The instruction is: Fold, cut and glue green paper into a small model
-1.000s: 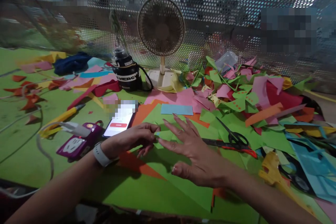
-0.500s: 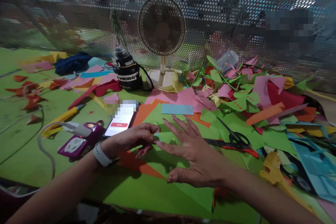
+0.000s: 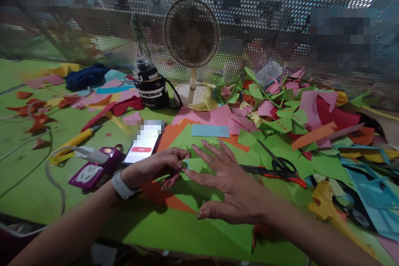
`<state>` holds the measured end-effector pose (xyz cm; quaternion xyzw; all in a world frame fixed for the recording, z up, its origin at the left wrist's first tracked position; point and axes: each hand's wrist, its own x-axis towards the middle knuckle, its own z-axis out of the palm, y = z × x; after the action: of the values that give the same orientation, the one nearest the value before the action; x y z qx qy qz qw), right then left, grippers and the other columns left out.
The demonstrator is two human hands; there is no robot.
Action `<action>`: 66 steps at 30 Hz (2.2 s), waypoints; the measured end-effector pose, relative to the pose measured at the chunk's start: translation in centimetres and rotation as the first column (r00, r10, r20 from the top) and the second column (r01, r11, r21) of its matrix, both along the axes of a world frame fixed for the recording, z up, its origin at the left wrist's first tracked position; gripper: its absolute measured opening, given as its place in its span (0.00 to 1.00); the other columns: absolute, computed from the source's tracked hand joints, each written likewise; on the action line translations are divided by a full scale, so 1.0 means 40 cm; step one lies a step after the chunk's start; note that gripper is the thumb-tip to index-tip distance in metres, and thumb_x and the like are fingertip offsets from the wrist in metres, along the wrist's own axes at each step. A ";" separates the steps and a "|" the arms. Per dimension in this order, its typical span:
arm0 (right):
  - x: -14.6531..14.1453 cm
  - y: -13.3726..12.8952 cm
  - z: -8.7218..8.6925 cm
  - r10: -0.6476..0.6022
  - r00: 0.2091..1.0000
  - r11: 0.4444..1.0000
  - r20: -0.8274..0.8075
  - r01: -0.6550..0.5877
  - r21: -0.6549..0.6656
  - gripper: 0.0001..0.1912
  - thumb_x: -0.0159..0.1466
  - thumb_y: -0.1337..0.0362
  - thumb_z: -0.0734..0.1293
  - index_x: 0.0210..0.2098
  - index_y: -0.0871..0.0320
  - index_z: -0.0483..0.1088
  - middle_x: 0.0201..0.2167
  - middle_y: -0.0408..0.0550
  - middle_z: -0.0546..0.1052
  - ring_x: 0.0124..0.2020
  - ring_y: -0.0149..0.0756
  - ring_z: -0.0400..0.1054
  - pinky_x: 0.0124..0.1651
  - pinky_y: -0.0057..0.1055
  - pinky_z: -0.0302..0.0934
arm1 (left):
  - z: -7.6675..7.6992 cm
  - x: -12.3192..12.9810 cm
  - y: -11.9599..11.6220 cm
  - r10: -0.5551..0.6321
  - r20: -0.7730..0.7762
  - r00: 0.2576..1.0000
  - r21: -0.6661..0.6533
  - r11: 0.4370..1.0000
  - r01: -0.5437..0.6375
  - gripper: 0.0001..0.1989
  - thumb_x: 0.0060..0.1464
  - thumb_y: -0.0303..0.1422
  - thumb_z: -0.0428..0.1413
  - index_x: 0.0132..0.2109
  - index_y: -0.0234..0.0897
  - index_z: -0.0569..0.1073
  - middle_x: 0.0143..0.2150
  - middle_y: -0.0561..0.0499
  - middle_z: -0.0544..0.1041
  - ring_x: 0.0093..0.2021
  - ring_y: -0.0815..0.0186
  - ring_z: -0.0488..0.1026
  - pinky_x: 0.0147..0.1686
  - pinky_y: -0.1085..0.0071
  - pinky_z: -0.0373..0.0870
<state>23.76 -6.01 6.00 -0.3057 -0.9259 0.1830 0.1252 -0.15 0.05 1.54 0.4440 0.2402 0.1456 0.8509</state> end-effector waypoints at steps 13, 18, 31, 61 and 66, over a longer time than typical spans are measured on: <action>0.004 -0.006 -0.001 -0.017 0.999 0.999 -0.045 0.018 0.030 0.36 0.67 0.38 0.53 0.69 0.45 0.51 0.72 0.50 0.47 0.72 0.52 0.36 0.67 0.63 0.35 | 0.007 0.003 -0.008 0.011 -0.010 1.000 0.030 0.999 -0.010 0.04 0.46 0.29 0.55 0.32 0.37 0.66 0.16 0.55 0.75 0.13 0.70 0.68 0.16 0.78 0.67; 0.002 -0.001 -0.018 -0.135 0.985 0.985 -0.108 0.145 0.094 0.28 0.71 0.51 0.57 0.68 0.49 0.55 0.67 0.52 0.62 0.69 0.47 0.50 0.68 0.58 0.44 | 0.014 0.005 -0.016 0.065 -0.068 0.996 0.136 0.989 -0.055 0.06 0.48 0.30 0.56 0.33 0.37 0.66 0.20 0.54 0.77 0.16 0.71 0.72 0.18 0.79 0.66; -0.023 0.022 -0.049 -0.300 0.924 0.929 -0.239 0.340 0.147 0.17 0.69 0.61 0.63 0.56 0.57 0.71 0.48 0.54 0.79 0.49 0.44 0.71 0.52 0.48 0.64 | -0.004 0.032 -0.042 0.151 -0.028 0.988 0.139 0.980 -0.146 0.23 0.46 0.30 0.68 0.45 0.36 0.65 0.29 0.58 0.74 0.25 0.69 0.77 0.26 0.76 0.71; -0.026 0.030 -0.049 -0.465 0.855 0.877 -0.230 0.480 0.014 0.15 0.66 0.63 0.65 0.50 0.56 0.75 0.44 0.53 0.80 0.45 0.44 0.74 0.46 0.43 0.69 | -0.018 0.041 -0.062 0.272 0.028 0.962 -0.004 0.962 -0.272 0.31 0.47 0.32 0.69 0.57 0.39 0.67 0.28 0.58 0.73 0.33 0.64 0.80 0.40 0.66 0.75; -0.028 0.028 -0.051 -0.463 0.854 0.878 -0.240 0.478 0.007 0.15 0.66 0.64 0.64 0.51 0.54 0.75 0.44 0.51 0.80 0.45 0.43 0.74 0.47 0.43 0.68 | -0.017 0.044 -0.062 0.287 0.001 0.958 -0.020 0.958 -0.287 0.31 0.45 0.32 0.70 0.56 0.39 0.68 0.27 0.60 0.71 0.32 0.64 0.80 0.39 0.66 0.75</action>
<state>22.65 -4.89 3.97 -0.4950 -0.8077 0.1500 0.2830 1.61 -2.44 0.85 0.3958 0.3018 0.2662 0.8255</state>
